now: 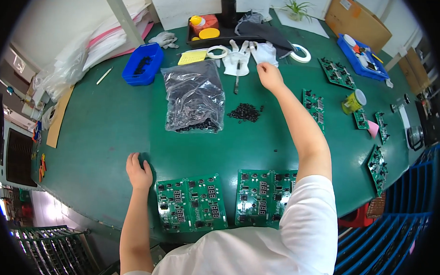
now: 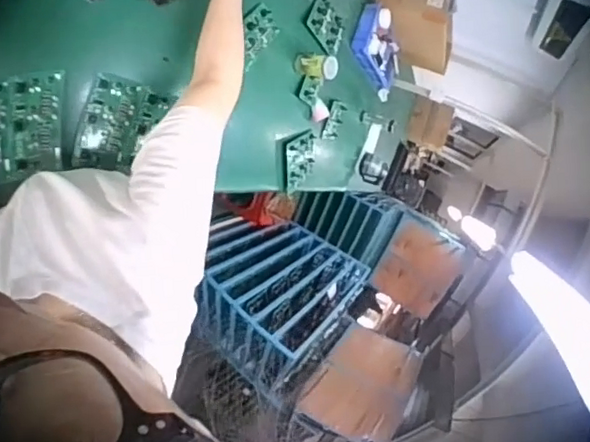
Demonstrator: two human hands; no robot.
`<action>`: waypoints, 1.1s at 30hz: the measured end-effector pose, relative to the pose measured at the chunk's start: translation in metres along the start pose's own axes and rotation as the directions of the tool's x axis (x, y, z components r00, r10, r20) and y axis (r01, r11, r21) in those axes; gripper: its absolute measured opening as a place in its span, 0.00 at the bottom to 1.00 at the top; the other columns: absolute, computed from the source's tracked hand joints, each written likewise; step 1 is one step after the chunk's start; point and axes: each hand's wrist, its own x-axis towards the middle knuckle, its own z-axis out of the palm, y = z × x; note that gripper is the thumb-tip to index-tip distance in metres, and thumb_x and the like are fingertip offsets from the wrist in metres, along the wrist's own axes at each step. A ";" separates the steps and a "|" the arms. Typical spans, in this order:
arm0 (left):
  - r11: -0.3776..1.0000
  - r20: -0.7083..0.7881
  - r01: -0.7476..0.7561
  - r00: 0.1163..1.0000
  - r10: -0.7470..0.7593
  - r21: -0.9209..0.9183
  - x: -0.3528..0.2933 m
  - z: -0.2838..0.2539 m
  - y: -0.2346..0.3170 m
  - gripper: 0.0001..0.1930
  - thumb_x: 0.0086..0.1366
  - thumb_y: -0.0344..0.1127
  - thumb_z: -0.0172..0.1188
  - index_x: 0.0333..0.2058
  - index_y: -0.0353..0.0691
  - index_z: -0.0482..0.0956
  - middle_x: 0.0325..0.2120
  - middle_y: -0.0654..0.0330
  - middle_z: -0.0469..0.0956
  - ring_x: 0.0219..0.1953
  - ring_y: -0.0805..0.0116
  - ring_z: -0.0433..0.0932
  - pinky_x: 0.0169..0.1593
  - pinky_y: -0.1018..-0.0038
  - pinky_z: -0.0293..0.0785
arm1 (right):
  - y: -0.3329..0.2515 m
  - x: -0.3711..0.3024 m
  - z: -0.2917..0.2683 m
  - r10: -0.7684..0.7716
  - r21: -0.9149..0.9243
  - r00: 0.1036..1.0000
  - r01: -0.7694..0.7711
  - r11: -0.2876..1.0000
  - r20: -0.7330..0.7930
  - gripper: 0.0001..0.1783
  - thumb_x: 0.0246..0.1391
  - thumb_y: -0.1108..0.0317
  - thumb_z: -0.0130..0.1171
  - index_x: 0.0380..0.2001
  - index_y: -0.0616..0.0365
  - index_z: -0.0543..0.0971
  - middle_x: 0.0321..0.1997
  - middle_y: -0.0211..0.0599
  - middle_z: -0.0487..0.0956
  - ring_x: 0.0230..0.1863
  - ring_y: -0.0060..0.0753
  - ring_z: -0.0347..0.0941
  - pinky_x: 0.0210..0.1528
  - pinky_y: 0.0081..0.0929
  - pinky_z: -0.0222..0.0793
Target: The person assembles small plastic components onto printed circuit boards by hand.
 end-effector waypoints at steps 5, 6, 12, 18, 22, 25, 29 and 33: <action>1.000 -0.002 0.001 1.000 -0.001 -0.009 -0.002 0.001 -0.001 0.20 0.53 0.31 0.54 0.46 0.32 0.67 0.47 0.46 0.68 0.49 0.46 0.66 0.53 0.58 0.61 | 0.011 -0.064 -0.028 0.048 -0.097 0.997 -0.041 0.994 0.066 0.09 0.52 0.66 0.51 0.32 0.58 0.77 0.34 0.45 0.78 0.37 0.47 0.75 0.39 0.36 0.70; 1.000 0.004 0.021 1.000 -0.021 -0.013 -0.002 0.000 0.000 0.20 0.54 0.31 0.54 0.46 0.33 0.67 0.47 0.46 0.68 0.49 0.47 0.66 0.53 0.58 0.62 | 0.010 -0.074 -0.032 -0.015 -0.150 0.997 0.025 0.988 0.070 0.09 0.51 0.67 0.51 0.33 0.58 0.77 0.35 0.45 0.78 0.38 0.47 0.74 0.40 0.37 0.70; 1.000 -0.003 0.012 1.000 -0.012 0.002 -0.005 -0.002 0.000 0.18 0.56 0.31 0.53 0.46 0.33 0.67 0.46 0.46 0.68 0.50 0.47 0.66 0.53 0.60 0.63 | 0.021 -0.068 -0.036 0.061 -0.238 0.998 -0.067 0.969 -0.032 0.10 0.49 0.69 0.53 0.36 0.56 0.77 0.39 0.43 0.76 0.40 0.47 0.73 0.43 0.39 0.69; 1.000 -0.007 0.013 1.000 -0.013 0.010 -0.006 0.002 0.002 0.17 0.56 0.32 0.53 0.45 0.33 0.68 0.45 0.46 0.68 0.49 0.47 0.67 0.52 0.60 0.63 | 0.026 -0.045 -0.014 -0.061 -0.487 0.990 0.118 0.866 0.130 0.08 0.49 0.67 0.48 0.29 0.55 0.76 0.35 0.45 0.75 0.39 0.47 0.74 0.39 0.44 0.70; 1.000 -0.009 0.021 1.000 -0.021 0.009 -0.004 -0.001 0.002 0.16 0.57 0.33 0.54 0.44 0.33 0.69 0.44 0.46 0.69 0.48 0.47 0.67 0.52 0.61 0.64 | 0.029 -0.042 -0.011 -0.072 -0.432 0.993 0.105 0.896 0.093 0.08 0.48 0.69 0.49 0.28 0.59 0.76 0.31 0.45 0.77 0.34 0.50 0.74 0.37 0.43 0.70; 1.000 -0.013 0.027 1.000 -0.027 0.004 -0.003 0.002 -0.001 0.16 0.57 0.32 0.54 0.44 0.33 0.69 0.44 0.46 0.69 0.48 0.47 0.67 0.52 0.61 0.64 | 0.027 -0.067 -0.019 0.010 -0.062 0.998 -0.006 0.998 0.062 0.10 0.46 0.71 0.51 0.33 0.60 0.77 0.30 0.46 0.78 0.32 0.48 0.75 0.35 0.39 0.70; 1.000 -0.037 0.011 0.999 -0.010 0.027 -0.002 0.001 -0.006 0.17 0.56 0.34 0.54 0.44 0.34 0.69 0.44 0.46 0.69 0.48 0.47 0.68 0.51 0.60 0.64 | 0.003 -0.137 -0.056 0.111 0.345 0.942 -0.223 0.912 0.315 0.07 0.52 0.71 0.52 0.33 0.63 0.76 0.26 0.33 0.76 0.26 0.24 0.72 0.29 0.22 0.69; 0.999 -0.067 0.002 0.998 0.000 0.042 -0.001 0.004 -0.002 0.16 0.57 0.34 0.53 0.43 0.34 0.69 0.44 0.47 0.70 0.48 0.48 0.68 0.51 0.61 0.65 | -0.013 -0.216 -0.097 0.047 0.384 0.927 -0.199 0.902 0.371 0.05 0.54 0.73 0.52 0.31 0.63 0.75 0.26 0.29 0.74 0.26 0.18 0.68 0.30 0.18 0.66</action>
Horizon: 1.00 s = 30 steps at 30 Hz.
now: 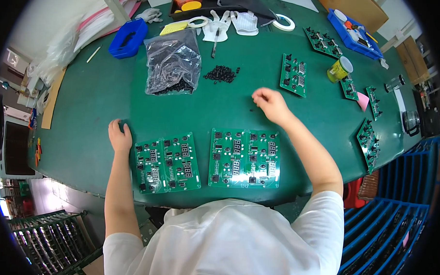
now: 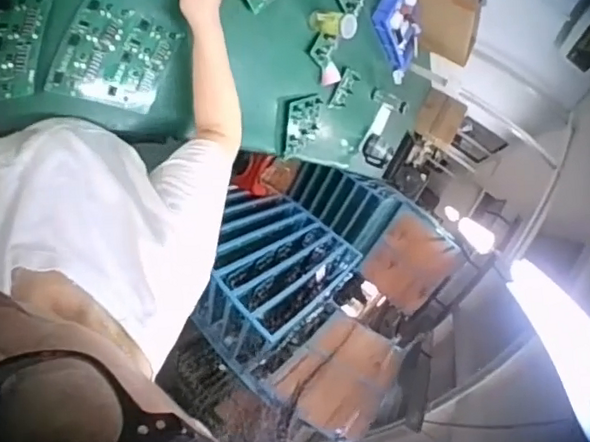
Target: The person assembles small plastic components onto printed circuit boards by hand.
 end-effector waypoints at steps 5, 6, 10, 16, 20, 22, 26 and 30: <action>0.998 -0.049 0.001 0.999 -0.004 -0.059 -0.006 0.004 -0.005 0.14 0.56 0.33 0.55 0.41 0.34 0.72 0.44 0.47 0.70 0.47 0.48 0.68 0.50 0.60 0.66 | -0.016 -0.058 0.015 -0.012 -0.183 1.000 0.008 0.983 -0.020 0.05 0.51 0.73 0.55 0.31 0.62 0.77 0.26 0.33 0.76 0.28 0.23 0.71 0.32 0.21 0.67; 0.997 -0.053 0.039 0.998 -0.043 -0.073 -0.007 0.001 -0.005 0.14 0.55 0.33 0.56 0.40 0.34 0.72 0.44 0.47 0.70 0.47 0.49 0.69 0.50 0.60 0.66 | -0.019 -0.062 0.021 -0.040 -0.226 0.999 0.038 0.973 -0.003 0.06 0.51 0.72 0.55 0.32 0.61 0.78 0.27 0.36 0.77 0.29 0.26 0.73 0.33 0.23 0.68; 0.983 -0.088 0.056 0.994 -0.073 -0.176 -0.008 -0.011 0.016 0.11 0.55 0.32 0.56 0.38 0.35 0.73 0.44 0.48 0.70 0.47 0.50 0.69 0.50 0.61 0.65 | -0.024 -0.065 0.044 -0.276 -0.524 0.947 0.322 0.788 0.166 0.06 0.47 0.69 0.54 0.28 0.57 0.78 0.30 0.39 0.78 0.35 0.42 0.74 0.41 0.35 0.68; 0.908 -0.161 -0.084 0.987 0.018 -0.410 -0.026 -0.052 0.046 0.07 0.57 0.28 0.55 0.35 0.36 0.73 0.42 0.50 0.71 0.46 0.54 0.70 0.50 0.66 0.66 | -0.020 -0.064 0.052 -0.320 -0.569 0.930 0.363 0.738 0.179 0.04 0.46 0.70 0.54 0.24 0.57 0.77 0.28 0.37 0.77 0.34 0.42 0.73 0.40 0.38 0.67; 0.899 -0.161 -0.029 0.986 -0.046 -0.436 -0.040 -0.065 0.040 0.06 0.57 0.27 0.55 0.35 0.36 0.73 0.41 0.51 0.71 0.46 0.55 0.70 0.50 0.67 0.65 | -0.020 -0.068 0.051 -0.298 -0.602 0.933 0.359 0.713 0.204 0.03 0.45 0.71 0.54 0.23 0.57 0.77 0.27 0.36 0.77 0.35 0.42 0.72 0.41 0.37 0.66; 0.881 -0.144 -0.040 0.989 -0.032 -0.471 -0.041 -0.066 0.044 0.06 0.57 0.29 0.55 0.34 0.36 0.73 0.38 0.52 0.73 0.43 0.57 0.72 0.47 0.68 0.68 | -0.019 -0.069 0.053 -0.307 -0.615 0.929 0.367 0.698 0.206 0.03 0.45 0.71 0.54 0.24 0.57 0.76 0.28 0.36 0.77 0.35 0.42 0.71 0.41 0.37 0.65; 0.791 0.031 0.068 0.998 -0.062 -0.608 -0.027 -0.060 0.086 0.06 0.59 0.30 0.55 0.32 0.35 0.75 0.28 0.56 0.76 0.32 0.65 0.76 0.38 0.73 0.72 | -0.020 -0.072 0.055 -0.375 -0.626 0.913 0.387 0.677 0.159 0.01 0.44 0.72 0.54 0.23 0.56 0.74 0.26 0.35 0.74 0.33 0.41 0.70 0.40 0.37 0.64; 0.750 0.205 0.019 0.966 0.157 -0.662 -0.002 -0.034 0.169 0.05 0.57 0.32 0.54 0.30 0.38 0.76 0.27 0.53 0.76 0.30 0.60 0.76 0.34 0.70 0.72 | -0.019 -0.074 0.054 -0.441 -0.672 0.887 0.412 0.615 0.140 0.02 0.42 0.72 0.55 0.20 0.54 0.72 0.24 0.34 0.72 0.32 0.40 0.68 0.41 0.36 0.62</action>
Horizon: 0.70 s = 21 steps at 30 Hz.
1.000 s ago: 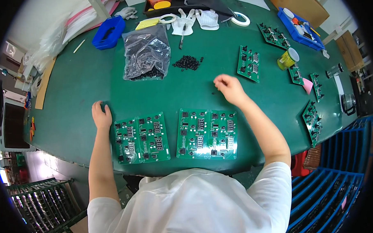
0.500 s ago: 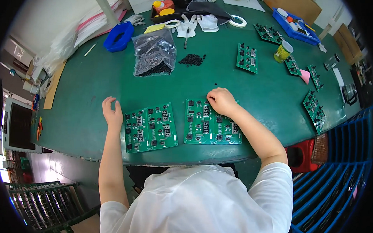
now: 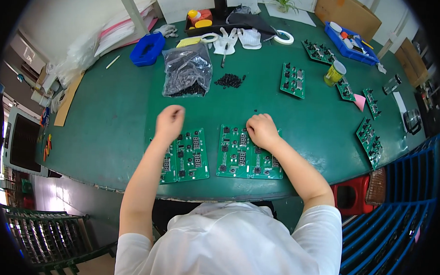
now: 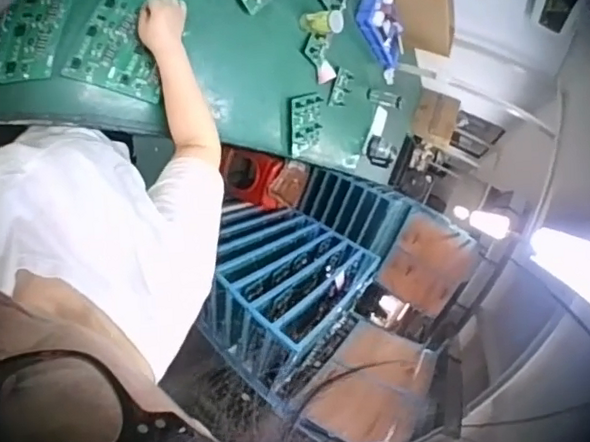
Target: The person assembles small plastic components onto printed circuit boards by hand.
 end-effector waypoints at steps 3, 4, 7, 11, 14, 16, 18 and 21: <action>0.999 0.168 0.001 0.986 -0.008 0.038 0.037 0.058 0.027 0.08 0.56 0.36 0.53 0.31 0.39 0.77 0.29 0.52 0.77 0.34 0.53 0.76 0.38 0.63 0.72 | 0.001 -0.001 -0.001 0.027 -0.003 0.999 -0.027 1.000 0.035 0.02 0.42 0.70 0.56 0.20 0.53 0.73 0.25 0.34 0.73 0.32 0.39 0.69 0.44 0.35 0.61; 0.998 0.175 -0.019 0.985 0.009 0.059 0.048 0.076 0.023 0.10 0.56 0.37 0.54 0.34 0.39 0.77 0.30 0.52 0.78 0.35 0.53 0.77 0.38 0.63 0.73 | 0.002 0.002 -0.002 0.025 -0.008 0.997 -0.024 1.000 0.067 0.01 0.42 0.70 0.56 0.20 0.52 0.74 0.25 0.34 0.73 0.33 0.38 0.69 0.45 0.35 0.61; 0.978 0.215 0.037 0.973 -0.083 0.206 0.073 0.116 0.020 0.14 0.57 0.38 0.54 0.40 0.39 0.75 0.35 0.51 0.77 0.37 0.53 0.76 0.40 0.61 0.73 | 0.018 0.017 -0.010 0.188 0.174 0.978 -0.202 0.964 0.096 0.04 0.44 0.68 0.57 0.24 0.54 0.75 0.27 0.35 0.74 0.34 0.42 0.71 0.41 0.36 0.65; 0.888 0.220 0.024 0.965 -0.140 0.459 0.086 0.149 0.015 0.13 0.57 0.36 0.54 0.40 0.39 0.73 0.39 0.50 0.73 0.40 0.51 0.76 0.41 0.59 0.74 | 0.044 0.038 -0.006 0.389 0.163 0.912 -0.406 0.899 0.128 0.09 0.46 0.66 0.56 0.32 0.56 0.74 0.28 0.41 0.76 0.34 0.49 0.73 0.36 0.41 0.69; 0.855 0.258 -0.002 0.954 -0.153 0.518 0.095 0.162 0.013 0.10 0.56 0.34 0.53 0.37 0.39 0.72 0.37 0.49 0.73 0.39 0.50 0.75 0.40 0.59 0.74 | 0.067 0.038 0.016 0.274 0.053 0.956 -0.281 0.958 0.104 0.08 0.46 0.66 0.55 0.31 0.57 0.75 0.27 0.43 0.76 0.32 0.50 0.73 0.34 0.43 0.69; 0.848 0.257 -0.029 0.958 -0.127 0.529 0.095 0.163 0.006 0.08 0.56 0.32 0.52 0.35 0.39 0.73 0.36 0.49 0.73 0.38 0.50 0.76 0.38 0.58 0.74 | 0.069 0.043 0.020 0.260 -0.061 0.953 -0.253 0.965 0.154 0.07 0.46 0.67 0.54 0.29 0.58 0.74 0.27 0.42 0.77 0.32 0.51 0.73 0.33 0.44 0.69; 0.895 0.228 -0.070 0.973 -0.036 0.441 0.095 0.155 -0.002 0.06 0.55 0.32 0.51 0.31 0.39 0.73 0.35 0.49 0.73 0.35 0.49 0.76 0.36 0.57 0.74 | 0.058 0.049 0.012 0.289 0.026 0.939 -0.299 0.954 0.188 0.07 0.46 0.68 0.54 0.29 0.59 0.75 0.27 0.42 0.77 0.31 0.49 0.73 0.33 0.42 0.69; 0.972 0.186 -0.084 0.982 0.043 0.221 0.085 0.145 0.005 0.03 0.53 0.30 0.53 0.27 0.37 0.72 0.25 0.50 0.74 0.28 0.50 0.75 0.33 0.60 0.72 | 0.031 0.044 -0.001 0.289 0.340 0.914 -0.377 0.861 0.283 0.07 0.47 0.69 0.53 0.30 0.59 0.75 0.26 0.42 0.77 0.29 0.45 0.74 0.33 0.37 0.70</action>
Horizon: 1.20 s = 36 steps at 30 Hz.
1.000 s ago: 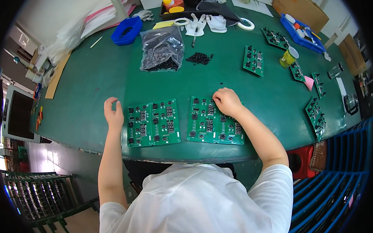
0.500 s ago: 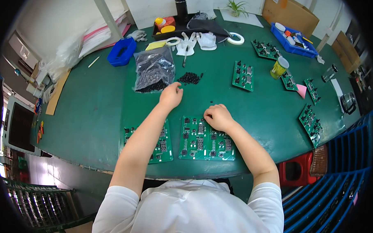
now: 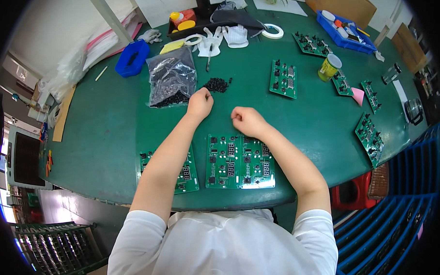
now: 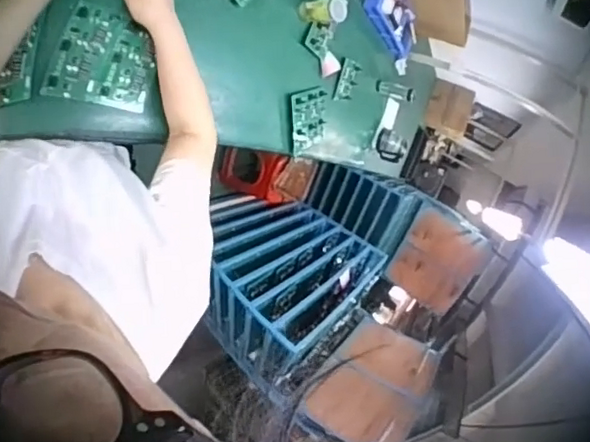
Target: The person assembles small plastic components onto printed circuit boards by hand.
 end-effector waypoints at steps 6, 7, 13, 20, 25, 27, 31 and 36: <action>0.942 0.075 0.072 0.996 -0.050 -0.328 -0.050 -0.034 0.020 0.04 0.52 0.27 0.58 0.27 0.35 0.73 0.18 0.59 0.74 0.21 0.69 0.73 0.28 0.74 0.71 | -0.016 -0.032 0.018 -0.321 -0.083 0.945 0.325 0.942 0.059 0.06 0.46 0.69 0.55 0.30 0.54 0.78 0.24 0.35 0.76 0.30 0.37 0.72 0.37 0.34 0.66; 0.918 0.094 0.070 0.995 -0.036 -0.390 -0.059 -0.038 0.019 0.04 0.53 0.26 0.57 0.29 0.35 0.74 0.20 0.57 0.75 0.22 0.65 0.74 0.28 0.72 0.71 | -0.019 -0.033 0.020 -0.370 -0.112 0.929 0.369 0.923 0.014 0.05 0.45 0.69 0.56 0.28 0.53 0.78 0.25 0.34 0.75 0.32 0.37 0.71 0.38 0.35 0.64; 0.932 0.095 -0.120 0.982 0.161 -0.342 -0.086 -0.062 0.033 0.05 0.53 0.25 0.56 0.30 0.37 0.77 0.25 0.58 0.77 0.29 0.64 0.74 0.36 0.70 0.70 | -0.022 -0.036 0.031 -0.415 -0.243 0.908 0.392 0.887 -0.050 0.02 0.43 0.69 0.56 0.23 0.52 0.78 0.26 0.31 0.74 0.35 0.37 0.69 0.41 0.35 0.60; 0.935 0.055 -0.318 0.943 0.329 -0.157 -0.098 -0.058 0.034 0.02 0.50 0.30 0.61 0.25 0.41 0.79 0.27 0.62 0.76 0.36 0.61 0.72 0.51 0.61 0.61 | -0.039 -0.035 0.037 -0.373 -0.471 0.927 0.348 0.811 0.043 0.03 0.40 0.70 0.55 0.21 0.54 0.77 0.26 0.34 0.75 0.34 0.38 0.69 0.45 0.37 0.60; 0.936 0.156 -0.343 0.923 0.351 -0.076 -0.108 -0.046 0.044 0.02 0.50 0.32 0.62 0.24 0.42 0.80 0.28 0.63 0.74 0.40 0.61 0.70 0.57 0.55 0.56 | -0.035 -0.036 0.030 -0.370 -0.399 0.925 0.309 0.863 -0.084 0.04 0.40 0.67 0.57 0.21 0.54 0.78 0.25 0.35 0.75 0.35 0.40 0.70 0.49 0.40 0.59; 0.945 0.253 -0.327 0.912 0.322 -0.024 -0.110 -0.043 0.045 0.02 0.50 0.32 0.62 0.23 0.43 0.80 0.28 0.62 0.73 0.41 0.62 0.70 0.60 0.53 0.52 | -0.030 -0.036 0.012 -0.334 -0.249 0.911 0.274 0.929 -0.242 0.06 0.40 0.65 0.59 0.22 0.55 0.78 0.25 0.36 0.76 0.36 0.42 0.71 0.48 0.42 0.61; 0.930 0.263 -0.367 0.897 0.354 0.000 -0.110 -0.042 0.050 0.03 0.50 0.34 0.61 0.23 0.44 0.80 0.27 0.62 0.72 0.40 0.62 0.70 0.60 0.51 0.51 | 0.004 -0.057 -0.032 0.184 0.167 0.885 -0.123 0.978 -0.427 0.11 0.49 0.63 0.58 0.29 0.60 0.76 0.25 0.40 0.76 0.29 0.39 0.73 0.32 0.32 0.69; 0.914 0.260 -0.405 0.883 0.392 -0.001 -0.107 -0.039 0.043 0.04 0.50 0.34 0.62 0.23 0.42 0.78 0.27 0.62 0.72 0.39 0.62 0.71 0.61 0.51 0.51 | 0.007 -0.091 -0.046 0.486 -0.265 0.864 -0.503 0.823 -0.131 0.23 0.52 0.51 0.52 0.42 0.59 0.75 0.35 0.45 0.79 0.37 0.45 0.75 0.39 0.37 0.70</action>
